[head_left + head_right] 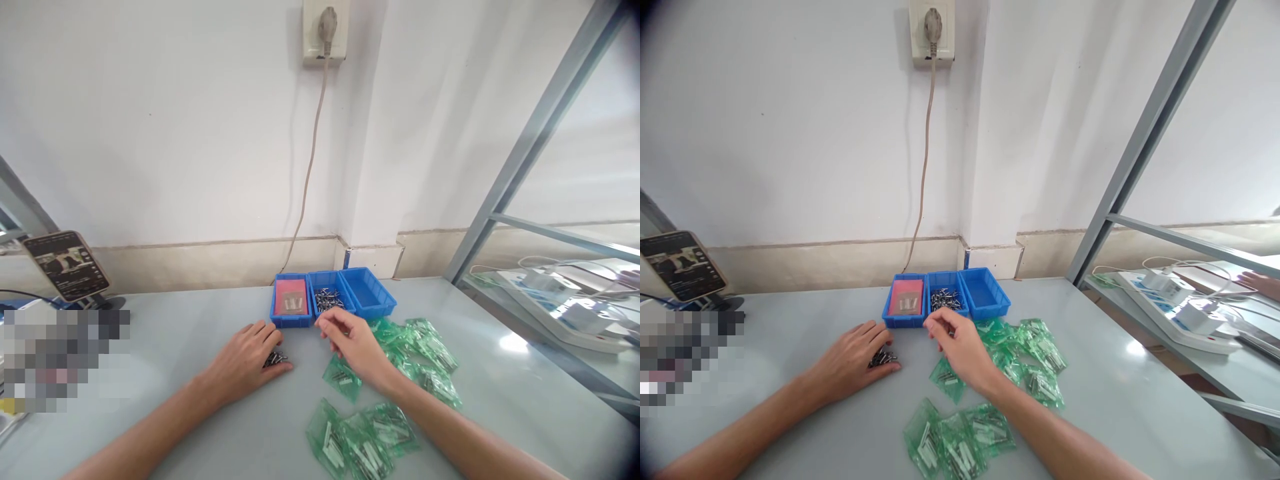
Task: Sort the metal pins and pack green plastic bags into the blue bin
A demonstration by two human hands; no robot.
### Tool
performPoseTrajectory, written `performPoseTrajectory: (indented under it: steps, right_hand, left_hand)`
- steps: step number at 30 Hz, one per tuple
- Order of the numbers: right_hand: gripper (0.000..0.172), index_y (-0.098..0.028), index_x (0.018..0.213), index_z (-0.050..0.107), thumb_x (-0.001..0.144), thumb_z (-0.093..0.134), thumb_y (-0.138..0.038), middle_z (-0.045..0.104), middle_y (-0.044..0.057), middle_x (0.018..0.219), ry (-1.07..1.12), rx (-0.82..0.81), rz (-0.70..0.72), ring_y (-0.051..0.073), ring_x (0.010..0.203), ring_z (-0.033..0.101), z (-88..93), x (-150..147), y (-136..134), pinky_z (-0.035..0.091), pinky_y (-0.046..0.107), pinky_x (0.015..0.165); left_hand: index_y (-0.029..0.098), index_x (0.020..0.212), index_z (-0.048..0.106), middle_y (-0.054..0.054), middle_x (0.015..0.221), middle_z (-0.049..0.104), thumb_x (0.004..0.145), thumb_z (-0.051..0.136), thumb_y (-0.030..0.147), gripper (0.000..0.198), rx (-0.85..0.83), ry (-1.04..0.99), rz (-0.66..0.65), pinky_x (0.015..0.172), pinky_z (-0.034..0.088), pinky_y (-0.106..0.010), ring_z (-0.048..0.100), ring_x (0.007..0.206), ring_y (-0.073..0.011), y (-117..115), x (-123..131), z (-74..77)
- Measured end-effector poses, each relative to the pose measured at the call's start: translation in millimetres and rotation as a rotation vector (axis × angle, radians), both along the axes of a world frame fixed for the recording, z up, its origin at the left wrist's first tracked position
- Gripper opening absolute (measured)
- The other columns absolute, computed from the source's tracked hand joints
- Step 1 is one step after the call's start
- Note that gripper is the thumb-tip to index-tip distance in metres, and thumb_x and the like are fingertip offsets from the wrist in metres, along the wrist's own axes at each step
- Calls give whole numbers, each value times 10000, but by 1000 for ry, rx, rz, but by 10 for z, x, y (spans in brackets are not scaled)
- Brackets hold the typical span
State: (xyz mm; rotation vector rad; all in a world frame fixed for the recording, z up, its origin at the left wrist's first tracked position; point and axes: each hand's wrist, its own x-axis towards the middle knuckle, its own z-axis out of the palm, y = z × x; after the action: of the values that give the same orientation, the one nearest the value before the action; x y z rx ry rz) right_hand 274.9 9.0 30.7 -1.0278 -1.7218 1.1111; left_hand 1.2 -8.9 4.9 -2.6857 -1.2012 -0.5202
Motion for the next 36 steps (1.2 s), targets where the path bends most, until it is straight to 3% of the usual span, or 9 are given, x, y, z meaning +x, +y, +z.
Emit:
performPoseTrajectory:
  steps: [2,4,7,16,24,27,36]
  right_hand:
    - [193,-240,956,726,1070,599,-329,694,20,958,-242,234,98,198,895,636,-19,-5,-53,511,328,784]
    - [143,-256,1044,753,1069,612,-249,710,35,1107,-417,415,225,225,1069,619,-43,-9,-102,476,390,980]
    - [141,-264,1136,762,1064,643,-241,705,39,1274,-540,489,334,243,1193,579,-73,-14,-142,426,416,1087]
    - [274,-291,1302,707,1102,545,-197,689,16,1419,-577,485,371,238,1249,560,-56,-7,-173,411,422,1115]
    - [213,-275,1191,727,1084,574,-173,719,2,1359,-561,465,393,222,1220,577,-31,-25,-178,420,403,1099]
    - [218,-274,1194,722,1076,577,-161,677,4,1431,-560,469,396,227,1251,569,-18,-28,-189,414,409,1111]
    - [224,-263,1214,729,1075,581,-166,743,18,1278,-553,491,388,222,1180,586,-13,-46,-189,434,397,1083]
  left_hand:
    - [206,983,560,-36,954,642,1032,662,488,303,-23,-25,-5,766,459,-360,602,880,-253,8,7,-15]
    - [206,973,555,-27,945,636,1055,645,424,249,-54,-58,-35,759,448,-341,593,879,-237,12,9,-30]
    - [204,1002,565,-22,964,640,1083,609,356,177,-90,-88,-106,786,445,-336,578,884,-221,10,9,-36]
    - [204,1039,607,-18,1018,675,1074,630,362,164,-151,-186,-198,840,454,-327,589,896,-198,10,8,-40]
    - [215,1071,612,-11,1056,694,1077,622,390,175,-195,-237,-230,853,462,-304,617,920,-181,26,-2,-49]
    - [220,1077,588,-8,1061,692,1073,626,399,183,-214,-238,-213,848,459,-305,617,919,-187,21,-6,-45]
    - [237,1086,544,14,1054,675,1031,704,373,217,-302,-255,-131,848,457,-299,602,945,-190,-12,-11,-55]
